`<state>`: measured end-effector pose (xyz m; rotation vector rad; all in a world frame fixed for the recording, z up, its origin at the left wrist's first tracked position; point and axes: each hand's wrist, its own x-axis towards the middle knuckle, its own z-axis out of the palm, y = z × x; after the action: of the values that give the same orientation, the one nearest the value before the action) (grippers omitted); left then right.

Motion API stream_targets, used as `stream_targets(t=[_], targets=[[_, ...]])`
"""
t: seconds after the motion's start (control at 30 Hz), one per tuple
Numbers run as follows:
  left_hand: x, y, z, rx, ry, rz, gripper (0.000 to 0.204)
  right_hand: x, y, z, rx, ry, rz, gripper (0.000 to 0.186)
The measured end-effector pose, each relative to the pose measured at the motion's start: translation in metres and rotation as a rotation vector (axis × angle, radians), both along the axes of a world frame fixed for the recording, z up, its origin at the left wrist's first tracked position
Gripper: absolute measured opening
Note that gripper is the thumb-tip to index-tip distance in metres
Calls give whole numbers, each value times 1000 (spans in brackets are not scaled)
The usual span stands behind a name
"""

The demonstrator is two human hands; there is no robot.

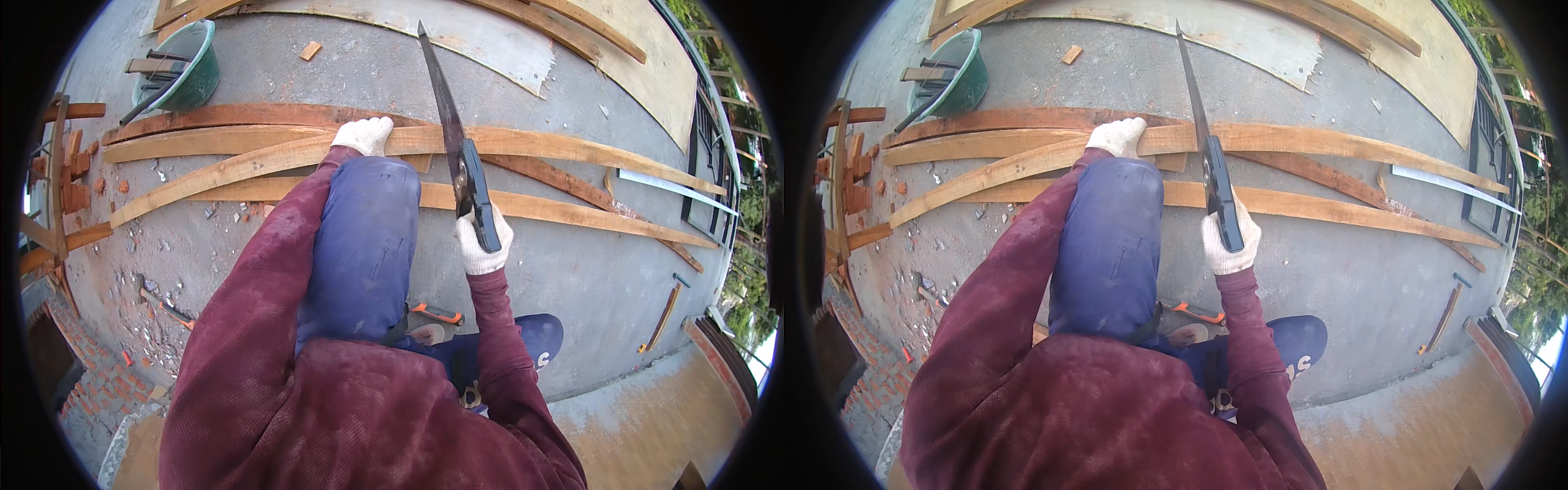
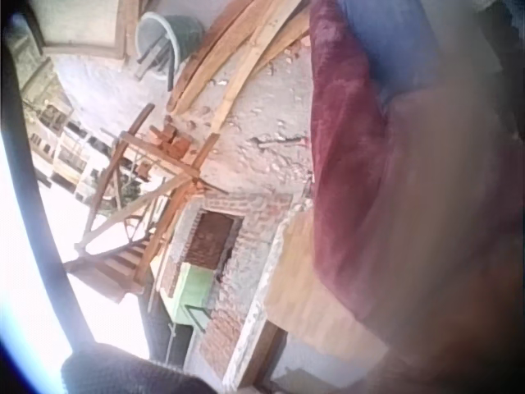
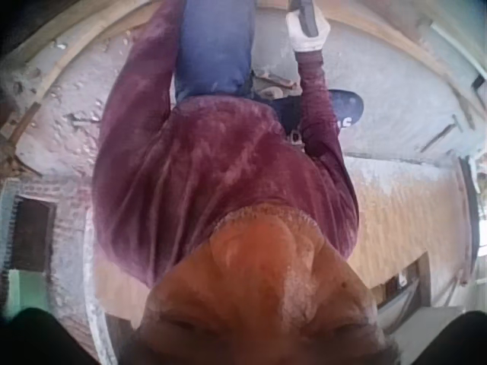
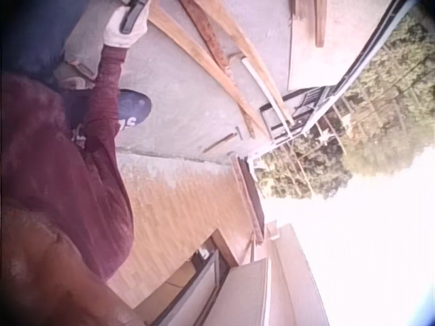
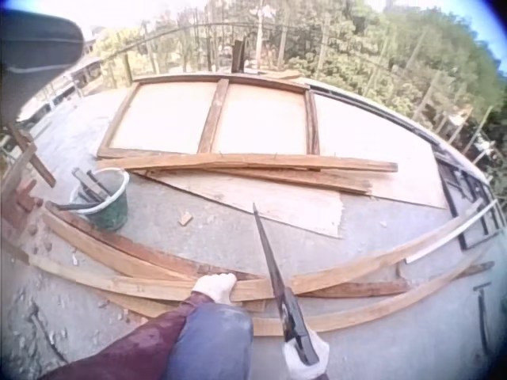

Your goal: The person walks onto a rooftop construction area and kneels to cut wooden planks. They use a hand saw to cut the planks into smaller pieces, handling the wood with both hands and placing the cut pieces aside.

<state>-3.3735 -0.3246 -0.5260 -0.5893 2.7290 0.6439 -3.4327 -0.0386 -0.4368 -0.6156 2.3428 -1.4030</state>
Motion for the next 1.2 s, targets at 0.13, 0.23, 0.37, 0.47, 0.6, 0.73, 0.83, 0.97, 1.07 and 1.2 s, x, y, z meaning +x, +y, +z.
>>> stream_targets(t=[0.13, 0.23, 0.37, 0.47, 0.6, 0.73, 0.83, 0.97, 1.07, 1.2], targets=[[1, 1, 0, 24, -44, -18, 68, 30, 52, 9, 100, -17, -10, 33], [0, 0, -7, 7, -10, -3, 68, 95, 116, 111, 367, 12, 6, 56], [-1, -1, -4, 25, 0, -12, 67, 99, 101, 163, 550, 34, 30, 51], [-4, -1, 8, 19, -10, -4, 63, 37, 31, 52, 380, -157, -66, 47], [-6, -5, 16, -41, 15, -15, 60, 23, 26, -38, -49, 225, -17, 34], [-2, -5, 0, -17, 32, -38, 67, 103, 117, 85, 346, 58, -90, 36], [1, -1, -10, 2, 21, -45, 70, 127, 126, 176, 599, -2, -80, 40], [-1, -3, -7, 20, 19, -34, 66, 45, 40, 81, 402, -165, -74, 45], [-1, -5, 3, -8, 63, -4, 64, 9, 4, -22, -53, 94, -10, 19], [-2, -7, 3, 3, -35, -66, 60, 62, 78, 24, 94, -21, -69, 32]])
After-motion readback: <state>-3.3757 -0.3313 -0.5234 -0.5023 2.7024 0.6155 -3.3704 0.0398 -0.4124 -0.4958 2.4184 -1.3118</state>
